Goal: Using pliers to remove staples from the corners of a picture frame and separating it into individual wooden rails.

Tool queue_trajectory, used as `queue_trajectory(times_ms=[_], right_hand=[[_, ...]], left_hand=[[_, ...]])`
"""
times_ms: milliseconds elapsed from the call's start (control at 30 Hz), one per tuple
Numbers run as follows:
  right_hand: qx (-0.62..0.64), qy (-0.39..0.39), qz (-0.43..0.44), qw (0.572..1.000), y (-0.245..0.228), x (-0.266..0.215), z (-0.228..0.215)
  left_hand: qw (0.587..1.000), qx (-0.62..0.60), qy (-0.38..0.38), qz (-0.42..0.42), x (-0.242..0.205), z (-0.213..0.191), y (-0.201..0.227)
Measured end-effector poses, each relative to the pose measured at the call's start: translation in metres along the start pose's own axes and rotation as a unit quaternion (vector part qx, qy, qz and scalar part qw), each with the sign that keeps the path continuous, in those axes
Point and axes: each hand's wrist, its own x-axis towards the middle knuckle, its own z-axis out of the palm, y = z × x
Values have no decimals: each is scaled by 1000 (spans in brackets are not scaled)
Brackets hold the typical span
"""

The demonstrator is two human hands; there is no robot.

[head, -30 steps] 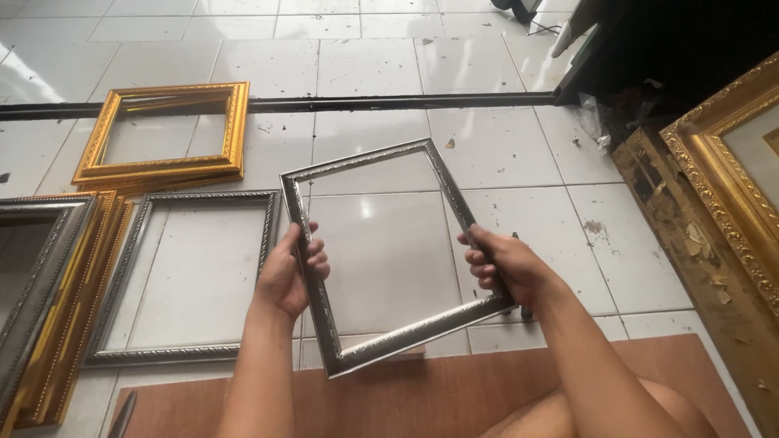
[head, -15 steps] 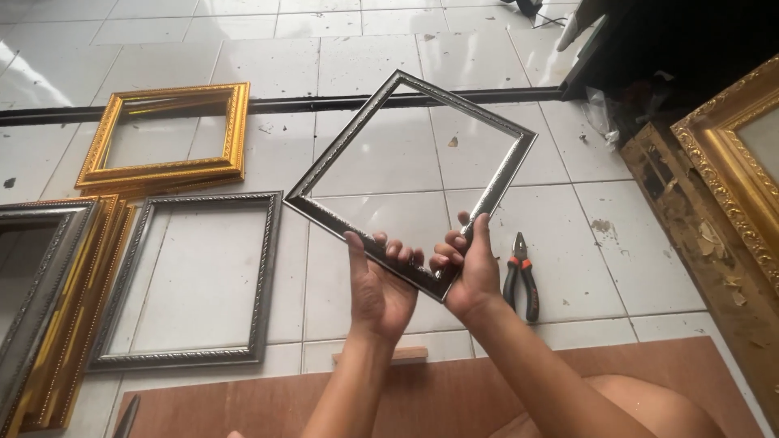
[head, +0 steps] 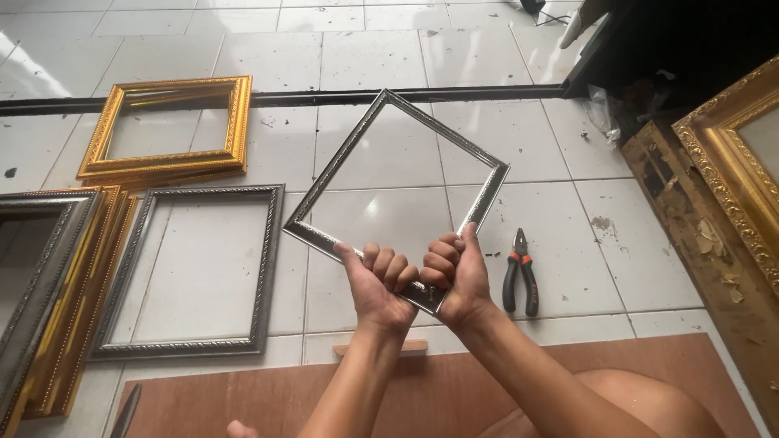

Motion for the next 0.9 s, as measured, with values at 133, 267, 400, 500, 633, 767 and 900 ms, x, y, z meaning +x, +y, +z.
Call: queue_trajectory(times_ms=[133,267,400,500,633,767,900], right_hand=[[-61,34,-32,997,1,-6,12],[-86,47,-81,992,-12,3,10],[-82,61,-96,990,-29,-6,17],[-84,60,-93,990,-25,-2,11],[-109,63,-77,989,-17,3,3],[-141,62,-69,986,-9,2,3],[-185,53,-85,978,-4,9,-5]], left_hand=[[998,50,19,21,-3,6,4],[993,103,16,55,-11,14,16],[991,96,20,87,1,6,32],[979,139,70,130,23,-19,35],[964,179,128,151,55,-60,26],[932,272,177,158,58,-69,20],[851,428,257,165,57,-75,17]])
